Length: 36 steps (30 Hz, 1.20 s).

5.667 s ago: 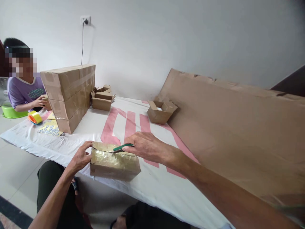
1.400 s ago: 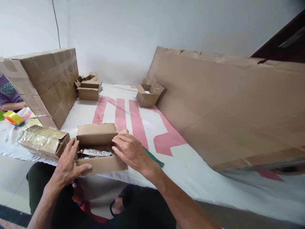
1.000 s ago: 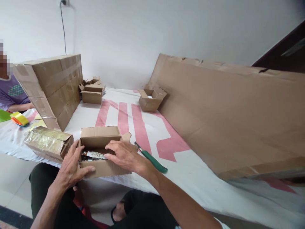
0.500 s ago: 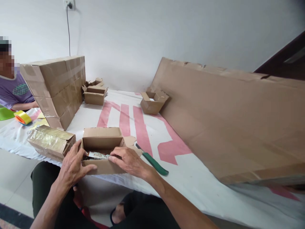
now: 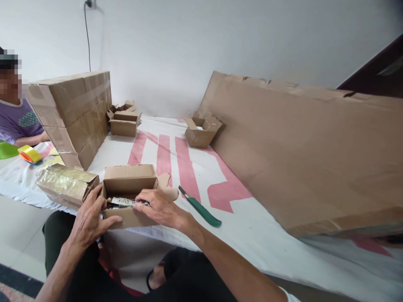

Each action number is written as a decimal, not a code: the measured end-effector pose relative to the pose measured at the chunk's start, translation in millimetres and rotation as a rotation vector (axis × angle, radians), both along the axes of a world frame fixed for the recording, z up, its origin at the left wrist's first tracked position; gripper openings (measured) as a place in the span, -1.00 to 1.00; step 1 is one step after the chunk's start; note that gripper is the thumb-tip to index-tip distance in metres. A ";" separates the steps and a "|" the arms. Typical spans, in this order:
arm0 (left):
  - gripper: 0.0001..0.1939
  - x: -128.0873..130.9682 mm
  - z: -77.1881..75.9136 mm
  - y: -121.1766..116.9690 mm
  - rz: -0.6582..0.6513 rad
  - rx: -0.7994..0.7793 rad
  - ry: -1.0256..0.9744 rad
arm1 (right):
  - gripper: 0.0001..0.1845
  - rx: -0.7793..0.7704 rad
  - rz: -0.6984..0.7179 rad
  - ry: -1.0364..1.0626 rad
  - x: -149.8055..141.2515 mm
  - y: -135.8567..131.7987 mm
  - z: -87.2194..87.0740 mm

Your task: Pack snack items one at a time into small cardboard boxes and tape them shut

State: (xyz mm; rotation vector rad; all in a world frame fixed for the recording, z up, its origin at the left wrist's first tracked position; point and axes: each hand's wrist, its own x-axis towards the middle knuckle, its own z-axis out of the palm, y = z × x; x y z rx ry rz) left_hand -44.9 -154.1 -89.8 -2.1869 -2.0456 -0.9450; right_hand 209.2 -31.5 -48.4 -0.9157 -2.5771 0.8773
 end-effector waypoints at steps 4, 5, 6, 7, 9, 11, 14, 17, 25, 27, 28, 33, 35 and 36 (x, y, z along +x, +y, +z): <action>-0.56 2.8 0.0 0.9 0.020 -0.011 -0.037 | -0.79 -0.002 -0.026 -0.101 -11.1 3.0 13.6; -0.55 3.4 0.2 1.2 0.024 -0.017 -0.043 | -0.78 -0.005 -0.030 -0.131 -13.7 4.3 16.6; -0.55 3.9 0.4 1.4 0.027 -0.025 -0.048 | -0.77 -0.012 -0.030 -0.161 -16.2 5.9 19.4; -0.55 4.2 0.6 1.5 0.029 -0.032 -0.051 | -0.76 -0.019 -0.026 -0.190 -18.5 7.8 22.0; -0.54 4.4 0.4 2.0 0.031 -0.039 -0.054 | -0.74 -0.030 -0.009 -0.237 -22.6 11.9 26.4; -0.52 4.2 -0.7 2.6 0.032 -0.032 -0.059 | -0.72 -0.038 0.003 -0.262 -26.1 15.4 30.1; -0.46 3.7 -2.9 3.9 0.026 -0.016 -0.064 | -0.67 -0.040 0.004 -0.283 -31.3 18.4 34.0; -0.40 3.2 -4.8 5.1 0.020 -0.013 -0.055 | -0.64 -0.018 0.016 -0.316 -36.9 19.5 34.7; -0.29 0.0 -10.3 7.1 0.018 -0.028 -0.040 | -0.70 -0.012 0.075 -0.357 -48.3 31.1 26.2; -0.26 -0.9 -11.7 7.4 0.013 -0.033 -0.035 | -0.70 -0.003 0.104 -0.371 -50.3 34.0 25.8; -0.24 -1.2 -12.3 7.5 0.010 -0.036 -0.032 | -0.71 0.004 0.120 -0.377 -51.0 34.9 26.2; -0.21 -1.7 -12.5 8.6 0.011 -0.058 -0.033 | -0.77 0.049 0.143 -0.404 -51.5 32.1 31.9; -0.20 -1.5 -11.8 9.2 0.013 -0.065 -0.038 | -0.78 0.074 0.117 -0.391 -50.3 28.9 33.4; -0.20 -1.3 -11.6 9.5 0.013 -0.067 -0.040 | -0.78 0.090 0.103 -0.383 -49.7 27.5 33.7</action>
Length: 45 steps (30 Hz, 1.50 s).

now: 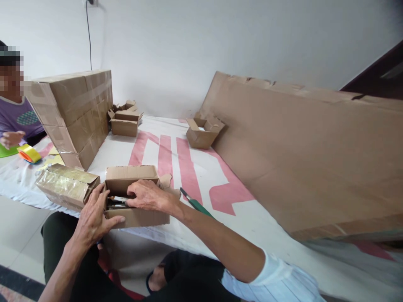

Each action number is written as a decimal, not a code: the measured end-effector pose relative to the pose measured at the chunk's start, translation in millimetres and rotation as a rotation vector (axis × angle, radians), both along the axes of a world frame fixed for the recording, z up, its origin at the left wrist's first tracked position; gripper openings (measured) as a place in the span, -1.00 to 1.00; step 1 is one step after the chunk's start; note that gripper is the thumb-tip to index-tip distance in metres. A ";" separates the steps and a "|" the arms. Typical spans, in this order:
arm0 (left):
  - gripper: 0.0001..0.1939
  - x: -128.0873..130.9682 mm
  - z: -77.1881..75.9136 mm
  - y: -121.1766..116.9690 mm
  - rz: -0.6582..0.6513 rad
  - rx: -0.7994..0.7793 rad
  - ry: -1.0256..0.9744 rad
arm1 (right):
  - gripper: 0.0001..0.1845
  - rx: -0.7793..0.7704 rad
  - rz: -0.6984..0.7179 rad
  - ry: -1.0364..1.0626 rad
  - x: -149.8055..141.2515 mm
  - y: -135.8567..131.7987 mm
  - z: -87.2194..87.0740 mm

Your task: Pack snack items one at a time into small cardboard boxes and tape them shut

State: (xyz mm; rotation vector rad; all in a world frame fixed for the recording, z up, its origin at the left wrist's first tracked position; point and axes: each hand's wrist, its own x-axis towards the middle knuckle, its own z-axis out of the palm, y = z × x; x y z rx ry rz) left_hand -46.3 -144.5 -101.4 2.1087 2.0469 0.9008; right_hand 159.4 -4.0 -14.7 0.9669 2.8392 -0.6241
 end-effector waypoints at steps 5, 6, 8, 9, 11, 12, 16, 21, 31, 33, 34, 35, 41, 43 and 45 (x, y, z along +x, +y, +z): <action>-0.18 1.1 -0.8 2.0 0.003 0.005 -0.003 | -0.69 0.082 -0.033 0.016 -0.1 -2.8 0.2; -0.17 1.4 -1.3 2.5 0.011 0.007 -0.001 | -0.67 0.091 -0.041 0.016 -0.6 -2.8 0.6; -0.14 1.6 -2.3 3.2 0.027 0.011 0.006 | -0.64 0.104 -0.060 0.017 -1.4 -2.6 1.4; -0.13 1.5 -2.7 3.4 0.031 0.011 0.010 | -0.63 0.104 -0.067 0.017 -1.6 -2.4 1.6; -0.13 0.8 -3.3 3.6 0.026 0.006 0.018 | -0.62 0.102 -0.080 0.017 -1.6 -1.8 0.6; -0.14 0.4 -3.5 3.6 0.021 0.000 0.022 | -0.61 0.101 -0.083 0.023 -1.3 -1.3 -0.6; -0.14 -0.9 -4.3 4.7 0.019 -0.030 0.033 | -0.57 0.108 -0.086 0.068 1.4 3.9 -8.7; -0.14 -0.3 -3.6 6.0 0.043 -0.052 0.042 | -0.61 0.020 0.014 0.110 11.3 16.2 -21.0; -0.14 -2.0 -5.5 6.3 0.030 -0.021 0.027 | -0.76 -0.081 0.062 0.100 31.2 32.4 -34.2; -0.12 -3.1 -7.9 7.3 0.031 -0.012 0.013 | -0.72 -0.103 0.046 0.119 30.5 32.6 -35.2; -0.12 -3.6 -8.8 7.6 0.031 -0.006 0.005 | -0.70 -0.108 0.041 0.130 29.9 32.7 -36.1; -0.11 -4.1 -9.6 7.9 0.030 0.000 -0.003 | -0.69 -0.106 0.037 0.143 29.2 32.8 -37.4; -0.04 -4.9 -9.8 9.7 0.039 0.024 -0.030 | -0.58 -0.093 0.031 0.235 25.9 32.6 -43.2; -0.01 -4.6 -8.4 10.4 0.043 0.020 -0.041 | -0.57 -0.123 0.031 0.295 27.4 32.3 -40.5; 0.02 -4.4 -6.6 11.2 0.048 0.017 -0.061 | -0.58 -0.156 0.020 0.366 31.8 32.9 -34.1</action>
